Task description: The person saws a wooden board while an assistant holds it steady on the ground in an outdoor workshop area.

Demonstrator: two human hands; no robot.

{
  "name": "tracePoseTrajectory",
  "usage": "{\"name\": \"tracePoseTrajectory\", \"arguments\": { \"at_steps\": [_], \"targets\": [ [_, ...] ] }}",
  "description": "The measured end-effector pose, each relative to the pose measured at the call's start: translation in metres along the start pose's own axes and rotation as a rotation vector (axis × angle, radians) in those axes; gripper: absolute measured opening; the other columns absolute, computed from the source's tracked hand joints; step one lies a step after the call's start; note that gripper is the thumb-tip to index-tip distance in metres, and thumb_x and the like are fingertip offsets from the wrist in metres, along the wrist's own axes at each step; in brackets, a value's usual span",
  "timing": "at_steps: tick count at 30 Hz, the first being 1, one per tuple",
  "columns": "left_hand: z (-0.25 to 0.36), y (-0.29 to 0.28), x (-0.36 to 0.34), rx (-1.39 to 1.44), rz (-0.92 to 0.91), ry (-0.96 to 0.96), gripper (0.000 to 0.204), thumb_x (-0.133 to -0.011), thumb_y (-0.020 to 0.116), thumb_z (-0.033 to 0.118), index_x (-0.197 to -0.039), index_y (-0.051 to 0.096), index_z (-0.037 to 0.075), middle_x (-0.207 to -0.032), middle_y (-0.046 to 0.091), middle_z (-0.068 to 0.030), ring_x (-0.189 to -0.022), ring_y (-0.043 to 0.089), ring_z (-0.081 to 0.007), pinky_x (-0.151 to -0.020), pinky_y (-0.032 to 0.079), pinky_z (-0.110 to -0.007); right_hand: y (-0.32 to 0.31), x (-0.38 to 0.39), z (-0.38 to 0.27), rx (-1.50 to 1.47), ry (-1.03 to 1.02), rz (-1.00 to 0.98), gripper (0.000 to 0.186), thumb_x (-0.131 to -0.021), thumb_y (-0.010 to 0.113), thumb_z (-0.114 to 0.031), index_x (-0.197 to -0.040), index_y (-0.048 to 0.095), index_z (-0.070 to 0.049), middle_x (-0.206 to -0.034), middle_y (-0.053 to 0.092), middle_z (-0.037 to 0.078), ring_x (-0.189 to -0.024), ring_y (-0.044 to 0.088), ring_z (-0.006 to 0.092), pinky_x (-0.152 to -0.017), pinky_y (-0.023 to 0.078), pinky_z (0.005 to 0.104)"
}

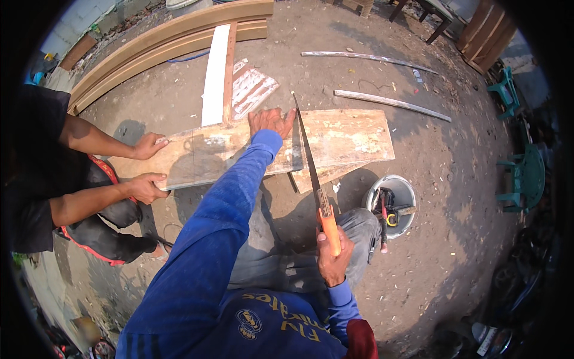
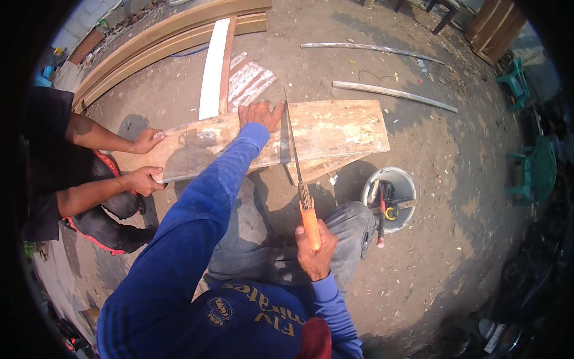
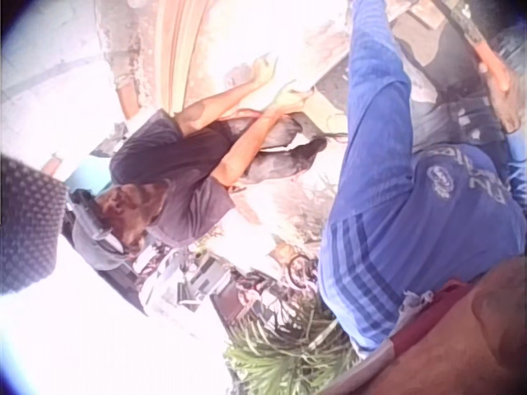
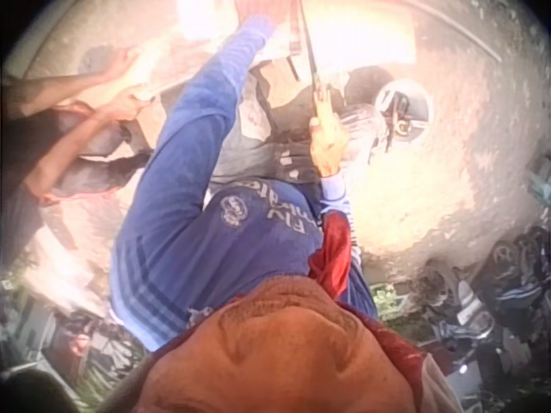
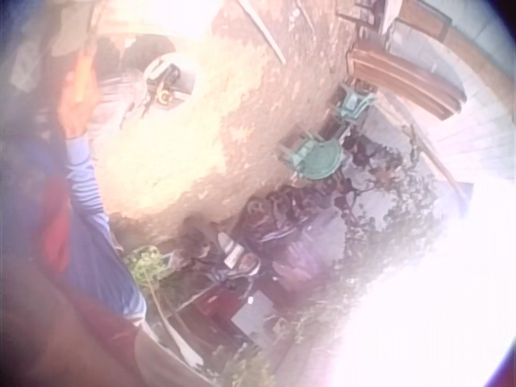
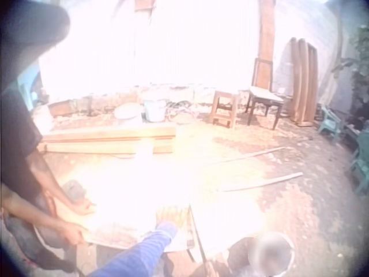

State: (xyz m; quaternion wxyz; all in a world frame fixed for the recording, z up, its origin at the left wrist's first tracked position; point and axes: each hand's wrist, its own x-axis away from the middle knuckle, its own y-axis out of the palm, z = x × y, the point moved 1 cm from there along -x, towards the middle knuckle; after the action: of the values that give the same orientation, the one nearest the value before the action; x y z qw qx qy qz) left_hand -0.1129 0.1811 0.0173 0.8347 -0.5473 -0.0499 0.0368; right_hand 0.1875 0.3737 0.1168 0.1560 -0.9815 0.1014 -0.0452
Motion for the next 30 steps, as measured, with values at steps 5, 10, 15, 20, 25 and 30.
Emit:
{"name": "tracePoseTrajectory", "arguments": {
  "at_steps": [5, 10, 15, 20, 25, 30],
  "targets": [
    [0.01, -0.008, 0.0, -0.015, -0.039, -0.014, 0.061, -0.099, 0.053, 0.063, -0.093, 0.081, 0.009, -0.089, 0.078, -0.0161, -0.096, 0.072, -0.0309, -0.101, 0.035, -0.047, 0.004, -0.01, 0.002, -0.001, -0.004, -0.009, 0.022, -0.095, 0.07, -0.019, -0.09, 0.065, 0.002, -0.067, 0.055, 0.01, -0.059, 0.049, 0.0172, -0.057, 0.042, 0.036],
    [0.007, 0.004, -0.003, -0.036, 0.078, 0.042, 0.06, -0.099, 0.054, 0.062, -0.09, 0.08, 0.009, -0.088, 0.078, -0.0163, -0.096, 0.072, -0.0318, -0.1, 0.036, -0.048, 0.036, -0.089, -0.011, -0.015, 0.003, 0.015, 0.022, -0.097, 0.068, -0.018, -0.096, 0.068, 0.004, -0.067, 0.055, 0.008, -0.061, 0.048, 0.0144, -0.058, 0.042, 0.0351],
    [0.001, 0.008, -0.001, 0.023, 0.15, 0.049, 0.062, -0.098, 0.054, 0.062, -0.087, 0.08, 0.006, -0.083, 0.075, -0.0211, -0.088, 0.07, -0.0343, -0.098, 0.036, -0.049, 0.005, -0.021, 0.004, -0.092, 0.094, 0.002, 0.024, -0.099, 0.067, -0.019, -0.103, 0.07, 0.005, -0.071, 0.061, 0.007, -0.063, 0.05, 0.0109, -0.059, 0.043, 0.0315],
    [-0.009, 0.001, 0.002, 0.036, 0.163, 0.052, 0.061, -0.097, 0.056, 0.061, -0.084, 0.079, 0.006, -0.083, 0.075, -0.0211, -0.087, 0.071, -0.0335, -0.097, 0.037, -0.049, 0.014, -0.009, -0.024, -0.08, 0.042, 0.042, 0.026, -0.1, 0.066, -0.019, -0.104, 0.07, 0.006, -0.071, 0.059, 0.006, -0.063, 0.049, 0.01, -0.059, 0.043, 0.0311],
    [0.012, 0.003, 0.001, -0.014, 0.092, 0.061, 0.058, -0.1, 0.053, 0.058, -0.09, 0.081, 0.008, -0.087, 0.078, -0.0185, -0.095, 0.073, -0.0317, -0.1, 0.037, -0.048, 0.055, -0.129, -0.01, -0.012, 0.039, 0.023, 0.029, -0.101, 0.065, -0.022, -0.091, 0.066, 0.005, -0.065, 0.053, 0.004, -0.062, 0.045, 0.0102, -0.057, 0.039, 0.0334],
    [-0.001, -0.005, -0.002, 0.01, 0.027, -0.018, 0.056, -0.105, 0.047, 0.049, -0.086, 0.081, 0.008, -0.086, 0.077, -0.0189, -0.094, 0.073, -0.0331, -0.1, 0.037, -0.05, -0.005, 0.015, -0.015, -0.121, 0.199, -0.026, 0.04, -0.104, 0.064, -0.028, -0.123, 0.069, 0.007, -0.092, 0.07, 0.007, -0.081, 0.061, 0.0104, -0.074, 0.048, 0.0276]
  ]
}}
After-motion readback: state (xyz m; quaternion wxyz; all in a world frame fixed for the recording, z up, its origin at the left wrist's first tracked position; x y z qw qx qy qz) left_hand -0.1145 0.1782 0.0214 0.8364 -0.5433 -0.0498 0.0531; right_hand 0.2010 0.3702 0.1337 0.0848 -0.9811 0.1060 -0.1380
